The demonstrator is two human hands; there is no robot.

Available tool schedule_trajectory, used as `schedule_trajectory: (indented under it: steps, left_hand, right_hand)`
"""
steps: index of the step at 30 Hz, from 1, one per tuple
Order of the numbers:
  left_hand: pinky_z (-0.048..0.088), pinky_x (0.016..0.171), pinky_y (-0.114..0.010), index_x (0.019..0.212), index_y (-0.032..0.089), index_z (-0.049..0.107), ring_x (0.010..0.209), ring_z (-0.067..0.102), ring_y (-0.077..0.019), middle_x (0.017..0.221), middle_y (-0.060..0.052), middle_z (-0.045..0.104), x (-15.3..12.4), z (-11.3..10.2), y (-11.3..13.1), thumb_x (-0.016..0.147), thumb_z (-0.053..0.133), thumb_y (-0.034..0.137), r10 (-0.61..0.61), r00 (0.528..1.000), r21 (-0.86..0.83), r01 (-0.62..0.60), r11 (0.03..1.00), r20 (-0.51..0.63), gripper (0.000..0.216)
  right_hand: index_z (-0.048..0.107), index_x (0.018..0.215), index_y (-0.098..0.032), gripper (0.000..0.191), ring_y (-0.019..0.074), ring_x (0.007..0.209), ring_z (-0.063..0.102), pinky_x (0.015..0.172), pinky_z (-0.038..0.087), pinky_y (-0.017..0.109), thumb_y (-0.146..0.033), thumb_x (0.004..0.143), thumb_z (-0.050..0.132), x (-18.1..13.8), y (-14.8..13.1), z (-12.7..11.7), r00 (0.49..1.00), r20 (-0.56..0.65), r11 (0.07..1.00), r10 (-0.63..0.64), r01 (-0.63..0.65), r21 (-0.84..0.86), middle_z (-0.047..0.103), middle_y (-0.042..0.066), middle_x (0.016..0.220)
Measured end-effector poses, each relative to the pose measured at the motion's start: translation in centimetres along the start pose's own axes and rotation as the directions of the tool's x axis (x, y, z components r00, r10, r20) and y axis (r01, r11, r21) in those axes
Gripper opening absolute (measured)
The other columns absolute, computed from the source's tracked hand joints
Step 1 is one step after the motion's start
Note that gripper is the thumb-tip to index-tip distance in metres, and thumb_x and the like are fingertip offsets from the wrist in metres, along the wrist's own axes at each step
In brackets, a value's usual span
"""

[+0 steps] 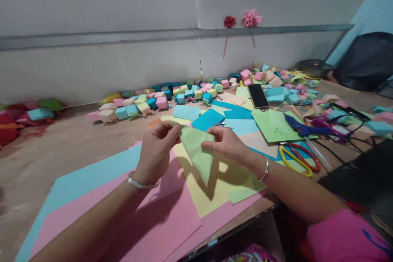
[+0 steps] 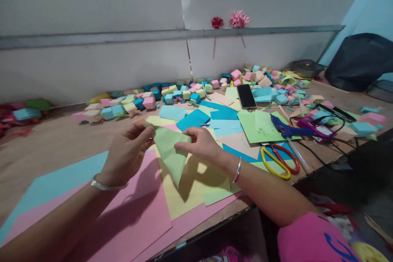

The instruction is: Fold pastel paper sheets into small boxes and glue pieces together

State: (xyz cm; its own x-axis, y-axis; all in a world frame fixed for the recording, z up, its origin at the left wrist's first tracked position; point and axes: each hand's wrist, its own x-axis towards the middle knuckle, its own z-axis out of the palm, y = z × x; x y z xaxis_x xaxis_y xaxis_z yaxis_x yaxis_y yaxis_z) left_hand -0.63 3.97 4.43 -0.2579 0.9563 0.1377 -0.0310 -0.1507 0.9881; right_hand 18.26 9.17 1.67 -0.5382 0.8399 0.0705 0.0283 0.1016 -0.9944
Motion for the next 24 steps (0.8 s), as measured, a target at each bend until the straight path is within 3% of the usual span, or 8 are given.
schedule_trajectory:
  steps: [4, 8, 12, 15, 20, 24]
  left_hand:
    - [0.052, 0.069, -0.024, 0.084, 0.017, 0.059, 0.073, 0.057, -0.0106, 0.081, 0.001, 0.058, 0.0, 0.1, -0.1, 0.075, 0.073, 0.032, 0.040, 0.998, 0.021, -0.039, 0.999, -0.047, 0.023]
    - [0.055, 0.071, -0.028, 0.091, 0.018, 0.060, 0.073, 0.061, -0.0127, 0.081, 0.001, 0.061, 0.2, 0.0, -0.4, 0.073, 0.074, 0.033, 0.031, 1.000, 0.130, -0.031, 0.991, 0.002, 0.027]
    - [0.053, 0.064, -0.026, 0.091, 0.016, 0.069, 0.070, 0.062, -0.0142, 0.080, -0.002, 0.068, 0.5, -0.3, -0.5, 0.073, 0.072, 0.034, -0.012, 0.991, 0.374, -0.038, 0.927, 0.131, 0.026]
    - [0.052, 0.061, -0.024, 0.084, 0.017, 0.073, 0.065, 0.062, -0.0141, 0.072, -0.003, 0.070, 0.5, -0.4, -0.4, 0.074, 0.070, 0.035, 0.017, 0.993, 0.482, -0.073, 0.873, 0.120, 0.022]
    - [0.052, 0.059, -0.024, 0.086, 0.018, 0.076, 0.061, 0.063, -0.0138, 0.068, -0.002, 0.071, 0.6, -0.8, -0.8, 0.076, 0.068, 0.036, 0.091, 0.987, 0.569, -0.149, 0.809, 0.130, 0.022]
    - [0.055, 0.062, -0.026, 0.089, 0.018, 0.076, 0.063, 0.065, -0.0146, 0.071, -0.002, 0.072, 0.8, -1.1, -1.3, 0.078, 0.067, 0.038, 0.097, 0.984, 0.555, -0.164, 0.816, 0.148, 0.025]
  right_hand:
    - [0.059, 0.074, -0.018, 0.029, 0.0118, 0.063, 0.053, 0.060, 0.043, 0.025, -0.041, 0.065, 0.074, 0.5, 0.1, -0.3, 0.979, -0.205, 0.984, -0.014, 0.049, 0.170, 0.059, -0.002, 0.068]
    - [0.057, 0.071, -0.018, 0.027, 0.0111, 0.061, 0.047, 0.056, 0.038, 0.025, -0.043, 0.072, 0.068, 0.9, 0.2, -0.8, 0.931, -0.350, 0.987, -0.103, 0.139, 0.079, 0.053, -0.003, 0.064]
    - [0.057, 0.071, -0.018, 0.020, 0.0116, 0.062, 0.047, 0.060, 0.039, 0.026, -0.036, 0.076, 0.063, 1.1, 0.3, -1.6, 0.893, -0.361, 0.963, -0.269, 0.238, -0.128, 0.052, -0.003, 0.066]
    - [0.056, 0.070, -0.018, 0.017, 0.0114, 0.063, 0.046, 0.061, 0.039, 0.026, -0.033, 0.077, 0.063, 1.3, 0.2, -2.1, 0.864, -0.362, 0.935, -0.349, 0.291, -0.204, 0.053, -0.003, 0.065]
    - [0.057, 0.071, -0.018, 0.019, 0.0108, 0.062, 0.046, 0.059, 0.039, 0.024, -0.034, 0.078, 0.063, 1.5, 0.4, -2.3, 0.868, -0.356, 0.938, -0.345, 0.301, -0.174, 0.053, -0.003, 0.066]
    - [0.060, 0.076, -0.018, 0.020, 0.0116, 0.065, 0.048, 0.060, 0.039, 0.024, -0.037, 0.082, 0.060, 1.5, 0.6, -2.4, 0.872, -0.353, 0.940, -0.339, 0.300, -0.160, 0.055, -0.001, 0.071]
